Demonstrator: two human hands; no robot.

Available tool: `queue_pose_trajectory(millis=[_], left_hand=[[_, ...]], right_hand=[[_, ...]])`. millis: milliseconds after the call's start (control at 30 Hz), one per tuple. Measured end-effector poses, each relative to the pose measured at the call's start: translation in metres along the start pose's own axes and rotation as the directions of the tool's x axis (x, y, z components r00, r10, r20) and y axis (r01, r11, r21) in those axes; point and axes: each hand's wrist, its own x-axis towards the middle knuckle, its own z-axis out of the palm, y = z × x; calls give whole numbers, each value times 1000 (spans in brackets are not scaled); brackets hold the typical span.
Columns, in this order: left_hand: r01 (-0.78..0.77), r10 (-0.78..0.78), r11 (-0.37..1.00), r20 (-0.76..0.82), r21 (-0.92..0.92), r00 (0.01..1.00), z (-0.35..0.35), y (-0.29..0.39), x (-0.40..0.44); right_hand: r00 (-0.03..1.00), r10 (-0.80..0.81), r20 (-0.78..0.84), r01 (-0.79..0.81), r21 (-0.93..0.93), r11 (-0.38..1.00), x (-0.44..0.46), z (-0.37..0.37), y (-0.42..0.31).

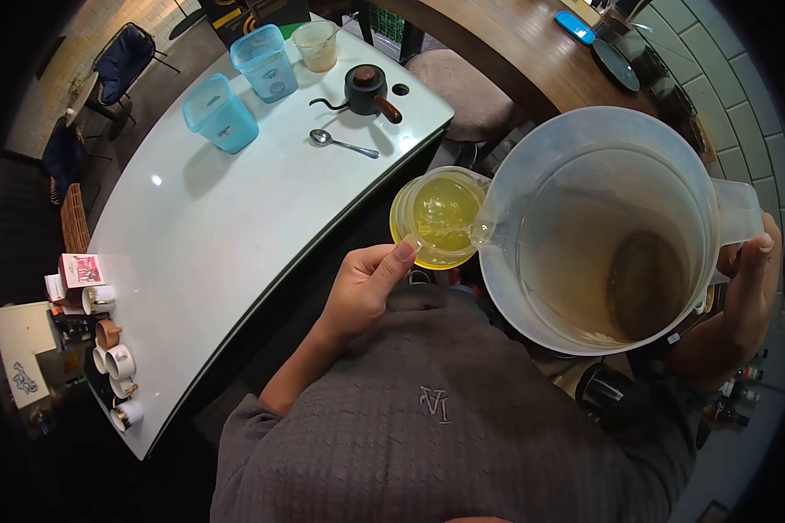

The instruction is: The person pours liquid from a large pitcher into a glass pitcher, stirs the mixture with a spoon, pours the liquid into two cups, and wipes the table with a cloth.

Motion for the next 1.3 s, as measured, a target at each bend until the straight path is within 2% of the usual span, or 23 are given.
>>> queue_pose_trajectory(millis=[100, 200, 267, 367, 600, 700, 733, 800, 900, 933, 1000, 1033, 1133, 1167, 1267, 1300], left_hand=[[5, -5, 1000, -14, 13, 1000, 6, 2, 2], [45, -45, 998, 0, 43, 999, 6, 0, 4], [80, -82, 994, 19, 75, 996, 7, -1, 8], [86, -88, 994, 30, 65, 996, 12, -2, 15], [49, -53, 996, 55, 79, 997, 33, -11, 38], [48, -52, 997, 67, 53, 996, 43, -14, 47], [39, -43, 998, 79, 49, 996, 47, -15, 51], [53, -56, 998, 87, 33, 995, 53, -19, 58], [47, -49, 999, 129, 16, 990, 61, -20, 67], [52, -58, 998, 156, 41, 986, 62, -21, 70], [44, -56, 997, 191, 67, 980, 67, -21, 77], [43, -50, 998, 201, 39, 978, 70, -23, 80], [29, -35, 999, 222, 28, 974, 76, -20, 86], [29, -38, 999, 224, 42, 974, 78, -19, 88], [-11, 13, 1000, 217, -9, 976, 81, -22, 92], [-16, 16, 1000, 223, -3, 975, 82, -22, 92]], right_hand=[[1000, 15, -12, -15, 19, 1000, -4, -1, 5], [991, 40, -129, -40, 2, 999, -8, 0, 12], [995, 69, -72, -65, 47, 997, -10, -6, 17], [985, 111, -130, -105, 46, 993, -12, -1, 12], [973, 184, -138, -178, 58, 982, -25, -17, 26], [966, 211, -149, -213, -2, 977, -29, -15, 34], [881, 214, -423, -209, 59, 976, -25, 5, 33], [717, 218, -662, -193, 112, 975, -26, 16, 39], [657, 233, -717, -195, 137, 971, -40, -3, 61], [733, 333, -593, -264, 204, 943, -55, -27, 81], [784, 414, -463, -331, 253, 909, -67, -45, 97], [723, 423, -547, -272, 337, 901, -67, -44, 106], [605, 424, -673, -149, 427, 892, -63, -37, 112], [515, 389, -764, -64, 418, 906, -58, -35, 117], [410, 322, -853, 81, 386, 919, -52, -39, 119], [381, 403, -832, 58, 457, 888, -56, -46, 126]])
